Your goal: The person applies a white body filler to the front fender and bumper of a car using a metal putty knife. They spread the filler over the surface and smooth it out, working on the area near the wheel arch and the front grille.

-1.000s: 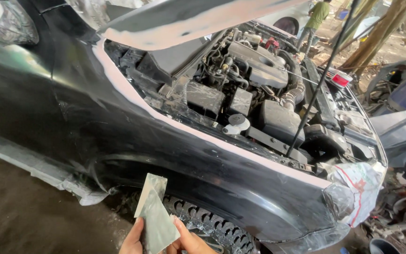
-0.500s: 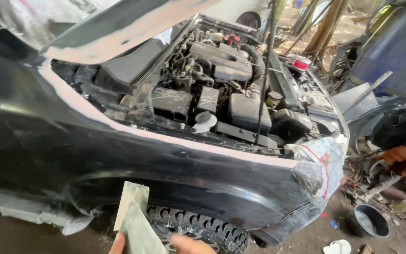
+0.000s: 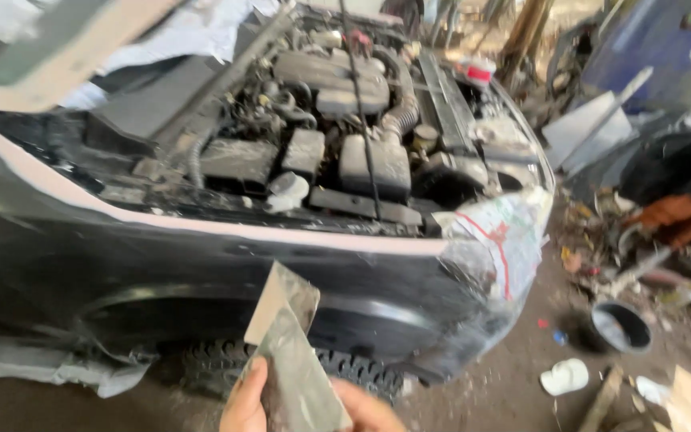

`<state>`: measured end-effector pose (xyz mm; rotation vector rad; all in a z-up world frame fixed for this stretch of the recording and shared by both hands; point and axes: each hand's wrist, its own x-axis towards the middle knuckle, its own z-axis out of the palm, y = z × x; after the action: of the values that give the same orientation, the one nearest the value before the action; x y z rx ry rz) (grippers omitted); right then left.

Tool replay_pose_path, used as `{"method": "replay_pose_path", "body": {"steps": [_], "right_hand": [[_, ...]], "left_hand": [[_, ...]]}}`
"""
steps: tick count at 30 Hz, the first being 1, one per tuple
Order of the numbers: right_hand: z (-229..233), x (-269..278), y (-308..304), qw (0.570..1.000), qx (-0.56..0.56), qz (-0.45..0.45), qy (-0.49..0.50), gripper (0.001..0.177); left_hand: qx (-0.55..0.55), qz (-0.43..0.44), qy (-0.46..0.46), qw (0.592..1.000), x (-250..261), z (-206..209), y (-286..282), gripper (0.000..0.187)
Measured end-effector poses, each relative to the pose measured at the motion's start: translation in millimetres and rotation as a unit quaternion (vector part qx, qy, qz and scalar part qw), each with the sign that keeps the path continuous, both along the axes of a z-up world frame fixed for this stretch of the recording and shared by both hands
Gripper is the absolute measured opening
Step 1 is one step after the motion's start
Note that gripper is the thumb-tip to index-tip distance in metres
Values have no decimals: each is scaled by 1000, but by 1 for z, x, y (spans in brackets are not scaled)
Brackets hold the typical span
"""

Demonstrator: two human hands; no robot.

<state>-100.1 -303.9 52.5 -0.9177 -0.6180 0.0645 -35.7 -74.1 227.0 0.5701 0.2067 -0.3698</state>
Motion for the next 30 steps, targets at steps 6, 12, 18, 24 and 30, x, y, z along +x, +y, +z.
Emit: {"method": "replay_pose_path", "body": {"steps": [6,12,18,24,30], "right_hand": [[140,-56,-87,953,170,-183,169,63],[-111,-211,-179,866,-143,-144,457,47],[-195,-378,-217,745,-257,-104,606,60],[60,-232,-285,808,-242,-206,496,81],[187,-181,-321,839,67,-415,345,93]], "left_hand": [[98,36,52,993,-57,29,-93,45],[132,-111,-145,974,-72,38,-167,46],[109,-218,-155,957,-68,25,-252,46],[116,-364,-233,895,-94,0,-336,40],[75,-449,-332,826,-101,-13,-402,33]]}}
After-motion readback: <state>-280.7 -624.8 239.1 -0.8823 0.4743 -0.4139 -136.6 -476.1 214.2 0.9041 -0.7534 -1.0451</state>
